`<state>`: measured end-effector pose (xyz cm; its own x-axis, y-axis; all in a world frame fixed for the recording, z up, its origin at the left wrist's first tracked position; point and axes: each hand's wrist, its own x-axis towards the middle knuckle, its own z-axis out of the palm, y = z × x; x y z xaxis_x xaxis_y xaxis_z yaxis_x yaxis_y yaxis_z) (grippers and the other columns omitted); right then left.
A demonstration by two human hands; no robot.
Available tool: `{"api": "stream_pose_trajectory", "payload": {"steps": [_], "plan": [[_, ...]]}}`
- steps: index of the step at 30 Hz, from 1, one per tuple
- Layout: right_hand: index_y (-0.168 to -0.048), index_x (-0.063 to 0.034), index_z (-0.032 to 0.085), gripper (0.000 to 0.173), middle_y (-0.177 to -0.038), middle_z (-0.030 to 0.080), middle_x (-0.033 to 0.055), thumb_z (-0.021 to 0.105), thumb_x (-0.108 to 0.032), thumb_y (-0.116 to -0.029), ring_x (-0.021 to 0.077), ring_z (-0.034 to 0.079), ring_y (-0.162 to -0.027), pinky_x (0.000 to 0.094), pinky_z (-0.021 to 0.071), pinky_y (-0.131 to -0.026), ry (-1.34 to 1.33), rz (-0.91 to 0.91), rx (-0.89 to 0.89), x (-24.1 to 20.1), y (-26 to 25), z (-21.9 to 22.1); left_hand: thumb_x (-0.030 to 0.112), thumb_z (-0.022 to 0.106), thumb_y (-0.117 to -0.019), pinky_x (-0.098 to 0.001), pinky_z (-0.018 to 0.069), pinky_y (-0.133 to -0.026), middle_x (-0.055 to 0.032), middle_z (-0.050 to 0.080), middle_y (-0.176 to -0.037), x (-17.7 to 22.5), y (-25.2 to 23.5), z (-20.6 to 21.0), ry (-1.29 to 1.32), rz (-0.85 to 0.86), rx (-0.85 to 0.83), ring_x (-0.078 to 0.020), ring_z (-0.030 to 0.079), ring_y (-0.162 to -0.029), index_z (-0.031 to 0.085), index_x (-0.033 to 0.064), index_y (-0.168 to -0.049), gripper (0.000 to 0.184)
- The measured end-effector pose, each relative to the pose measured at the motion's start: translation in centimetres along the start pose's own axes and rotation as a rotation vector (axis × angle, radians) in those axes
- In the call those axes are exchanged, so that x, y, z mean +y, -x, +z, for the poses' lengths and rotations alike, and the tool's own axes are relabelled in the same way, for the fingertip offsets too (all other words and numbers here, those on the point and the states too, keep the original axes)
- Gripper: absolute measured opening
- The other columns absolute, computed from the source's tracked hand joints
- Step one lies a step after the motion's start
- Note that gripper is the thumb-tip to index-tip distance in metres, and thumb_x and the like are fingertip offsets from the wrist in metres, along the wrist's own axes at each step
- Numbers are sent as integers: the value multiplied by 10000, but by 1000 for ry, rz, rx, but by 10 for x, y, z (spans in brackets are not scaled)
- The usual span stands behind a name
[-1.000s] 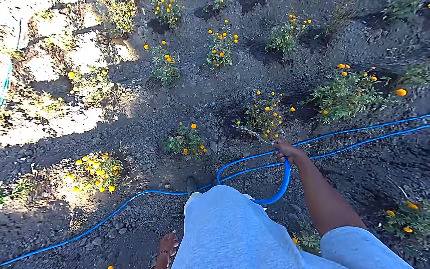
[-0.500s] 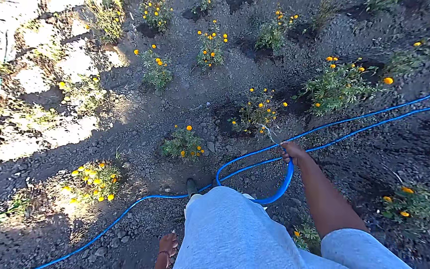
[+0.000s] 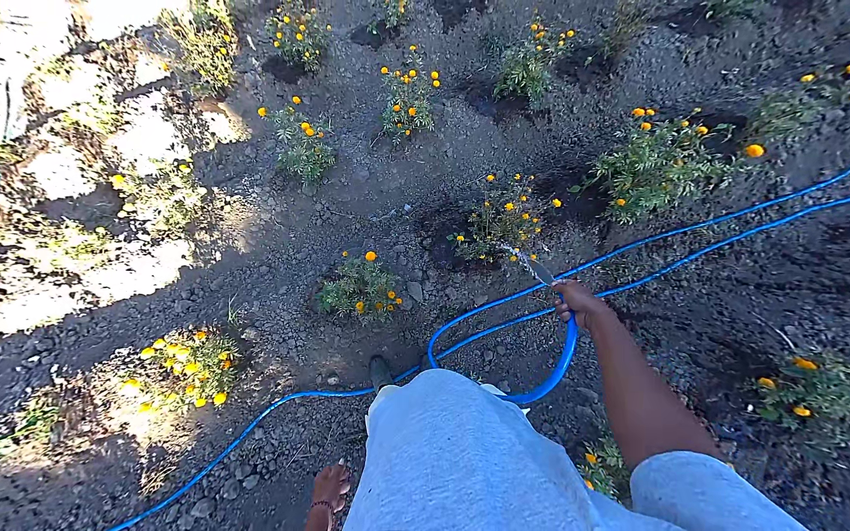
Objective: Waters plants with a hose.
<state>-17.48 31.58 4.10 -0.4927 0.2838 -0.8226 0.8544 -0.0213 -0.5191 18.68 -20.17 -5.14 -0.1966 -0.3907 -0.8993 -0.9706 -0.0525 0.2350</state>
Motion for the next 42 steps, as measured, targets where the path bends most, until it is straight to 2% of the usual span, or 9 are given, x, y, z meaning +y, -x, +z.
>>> {"api": "stream_pose_trajectory", "payload": {"steps": [5, 20, 24, 29, 31, 33, 36, 40, 42], "plan": [[-1267, -148, 412, 175, -689, 352, -23, 373, -251, -1131, 40, 298, -420, 178, 282, -373, 7, -2, -26, -2, 4, 4, 263, 464, -1118, -504, 520, -807, -256, 653, -1242, 0, 13, 0, 8, -5, 16, -338, 656, -989, 591, -55, -1294, 385], [-1199, -160, 403, 117, -665, 351, -26, 369, -249, -1131, 40, 300, -412, 176, 277, -367, -30, 16, -27, 0, 1, 5, 252, 489, -1109, -509, 533, -793, -268, 654, -1203, -15, -4, 4, 19, 20, 15, -347, 659, -955, 587, -59, -1295, 375], [-1253, -152, 400, 161, -694, 356, -19, 360, -255, -1136, 48, 307, -432, 184, 283, -381, -9, 10, -1, 5, -1, 4, 263, 485, -1111, -535, 534, -826, -262, 657, -1238, -17, -10, 4, 8, 6, 10, -367, 668, -1018, 594, -47, -1306, 382], [-1319, -151, 407, 219, -731, 367, -8, 380, -261, -1132, 61, 326, -451, 197, 305, -405, 81, 37, -4, 13, -3, 11, 265, 462, -1119, -499, 529, -802, -258, 664, -1209, -12, -5, 3, -4, 11, 6, -339, 661, -977, 600, -53, -1284, 385], [-1334, -156, 413, 230, -743, 373, -5, 385, -259, -1130, 63, 327, -457, 201, 306, -411, 107, 51, -19, 16, -4, 17, 262, 462, -1119, -517, 529, -827, -260, 666, -1227, -11, -3, 2, 3, 7, 8, -352, 666, -1012, 602, -54, -1290, 386], [-1320, -154, 405, 220, -726, 363, -11, 380, -264, -1131, 61, 322, -454, 201, 309, -410, 136, 58, -60, 18, -6, 23, 258, 457, -1121, -504, 530, -821, -267, 653, -1243, -5, 6, 1, 9, 4, 12, -346, 665, -1011, 592, -60, -1298, 389], [-1293, -143, 422, 201, -690, 358, -19, 394, -251, -1125, 59, 313, -437, 200, 306, -401, 156, 61, -89, 18, -3, 30, 233, 458, -1119, -450, 516, -770, -258, 653, -1199, 6, 24, 0, 20, 18, 31, -294, 645, -927, 587, -70, -1277, 366], [-1278, -151, 418, 186, -693, 354, -20, 395, -256, -1125, 58, 308, -431, 197, 303, -394, 152, 75, -90, 18, -5, 31, 233, 452, -1120, -461, 512, -774, -251, 656, -1199, 6, 25, -1, 1, 10, 29, -301, 644, -942, 590, -66, -1271, 362], [-1264, -149, 406, 169, -685, 346, -21, 380, -246, -1128, 59, 301, -427, 201, 301, -390, 135, 75, -83, 19, -10, 28, 259, 447, -1123, -493, 522, -812, -265, 651, -1241, 1, 21, 0, -7, -5, 16, -336, 657, -1001, 579, -64, -1306, 395]]}}
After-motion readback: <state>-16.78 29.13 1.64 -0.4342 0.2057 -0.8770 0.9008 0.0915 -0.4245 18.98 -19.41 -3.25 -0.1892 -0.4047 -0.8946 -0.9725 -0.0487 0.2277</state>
